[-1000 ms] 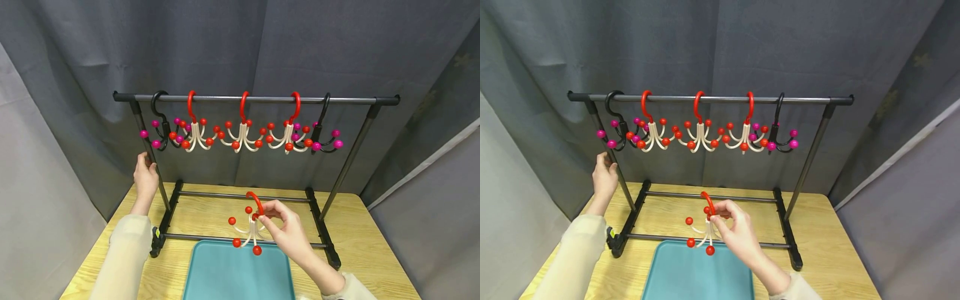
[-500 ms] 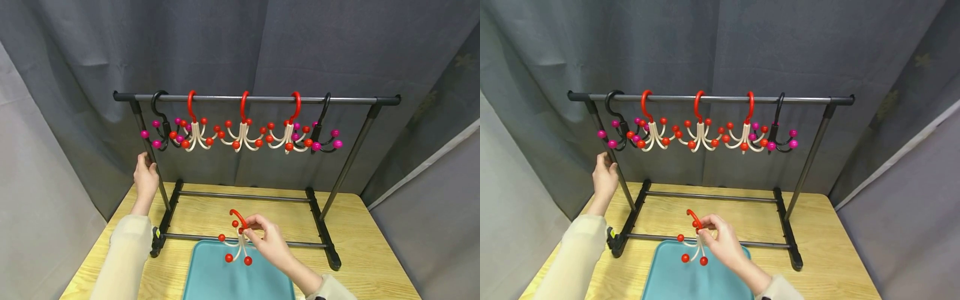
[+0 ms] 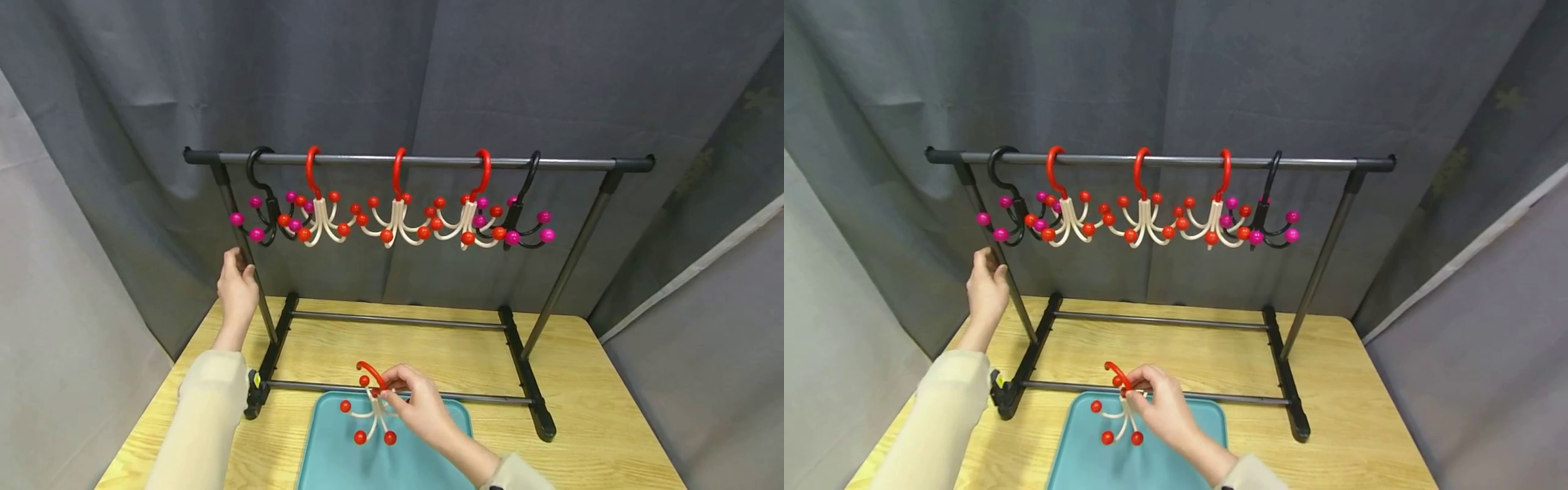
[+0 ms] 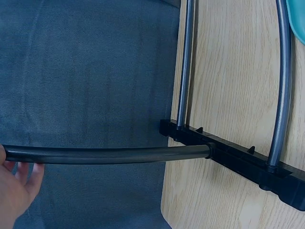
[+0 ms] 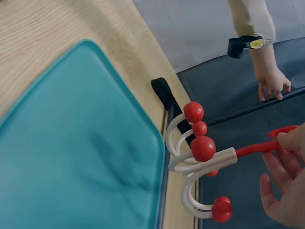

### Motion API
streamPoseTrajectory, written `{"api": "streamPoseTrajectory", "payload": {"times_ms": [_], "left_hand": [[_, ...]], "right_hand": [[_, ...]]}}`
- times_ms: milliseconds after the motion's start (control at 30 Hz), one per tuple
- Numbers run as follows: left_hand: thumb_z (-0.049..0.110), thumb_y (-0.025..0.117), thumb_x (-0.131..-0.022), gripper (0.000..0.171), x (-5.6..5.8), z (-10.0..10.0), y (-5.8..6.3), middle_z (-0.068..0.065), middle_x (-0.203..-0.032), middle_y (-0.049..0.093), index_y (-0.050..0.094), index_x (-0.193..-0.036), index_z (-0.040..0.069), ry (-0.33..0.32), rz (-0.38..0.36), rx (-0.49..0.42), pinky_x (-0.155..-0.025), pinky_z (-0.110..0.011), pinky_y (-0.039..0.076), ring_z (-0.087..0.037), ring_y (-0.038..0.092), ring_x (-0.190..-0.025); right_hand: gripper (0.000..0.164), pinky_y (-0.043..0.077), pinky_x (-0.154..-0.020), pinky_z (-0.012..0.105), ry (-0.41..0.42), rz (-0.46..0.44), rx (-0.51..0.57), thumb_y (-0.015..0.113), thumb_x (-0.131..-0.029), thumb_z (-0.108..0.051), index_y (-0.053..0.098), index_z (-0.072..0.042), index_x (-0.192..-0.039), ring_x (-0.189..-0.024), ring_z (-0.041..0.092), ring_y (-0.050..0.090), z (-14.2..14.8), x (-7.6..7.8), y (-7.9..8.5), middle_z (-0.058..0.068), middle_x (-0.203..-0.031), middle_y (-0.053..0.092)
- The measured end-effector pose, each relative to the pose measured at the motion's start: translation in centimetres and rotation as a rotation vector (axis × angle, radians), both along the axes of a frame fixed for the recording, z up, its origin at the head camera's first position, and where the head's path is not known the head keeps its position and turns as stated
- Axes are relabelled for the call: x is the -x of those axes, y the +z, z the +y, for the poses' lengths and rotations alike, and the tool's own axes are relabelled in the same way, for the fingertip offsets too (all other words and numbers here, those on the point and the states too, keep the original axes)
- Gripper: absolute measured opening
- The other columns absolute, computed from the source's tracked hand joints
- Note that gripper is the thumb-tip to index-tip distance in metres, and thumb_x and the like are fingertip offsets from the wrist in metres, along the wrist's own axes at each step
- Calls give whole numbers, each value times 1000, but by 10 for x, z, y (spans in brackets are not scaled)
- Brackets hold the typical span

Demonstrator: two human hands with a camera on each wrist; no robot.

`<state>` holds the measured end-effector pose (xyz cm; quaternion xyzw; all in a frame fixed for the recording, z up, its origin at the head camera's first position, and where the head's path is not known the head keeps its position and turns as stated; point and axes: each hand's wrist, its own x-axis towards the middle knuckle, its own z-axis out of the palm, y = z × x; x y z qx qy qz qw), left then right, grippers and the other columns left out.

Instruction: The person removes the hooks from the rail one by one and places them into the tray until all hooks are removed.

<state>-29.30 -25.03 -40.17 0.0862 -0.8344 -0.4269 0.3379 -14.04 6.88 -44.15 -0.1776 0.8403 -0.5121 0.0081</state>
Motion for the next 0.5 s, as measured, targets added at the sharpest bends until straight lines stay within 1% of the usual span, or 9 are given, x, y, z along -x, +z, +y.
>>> {"api": "streamPoseTrajectory", "payload": {"times_ms": [67, 133, 267, 500], "left_hand": [[7, 51, -91, 32, 0, -1, 0, -20, -109, 55, 42, -122, 8, -6, 1, 2, -81, -53, 40, -40, 53, -98], [7, 51, -92, 32, 0, -1, 1, -20, -109, 55, 42, -122, 8, -9, -2, 1, -81, -53, 40, -39, 53, -98], [6, 50, -92, 31, 1, -2, 1, -19, -108, 55, 42, -122, 8, -6, -8, 2, -81, -53, 39, -39, 53, -98], [9, 49, -93, 32, 2, -3, 0, -20, -111, 54, 41, -123, 8, -19, -21, 10, -82, -53, 40, -40, 52, -100]], "right_hand": [[13, 48, -72, 23, 3, 2, -1, 64, -83, -6, 61, -14, -93, -82, 10, 60, -3, 0, -4, 2, -91, 63], [13, 48, -72, 23, 5, -1, -5, 64, -83, -6, 61, -13, -93, -82, 10, 60, -6, 1, -9, 1, -91, 62], [14, 47, -67, 22, 15, -23, -20, 64, -82, -5, 62, -15, -92, -82, 9, 60, -13, 2, -18, -1, -92, 62], [14, 50, -70, 25, 19, -17, -58, 66, -81, -6, 63, -13, -92, -80, 7, 60, -23, 4, -32, -2, -93, 60]]}}
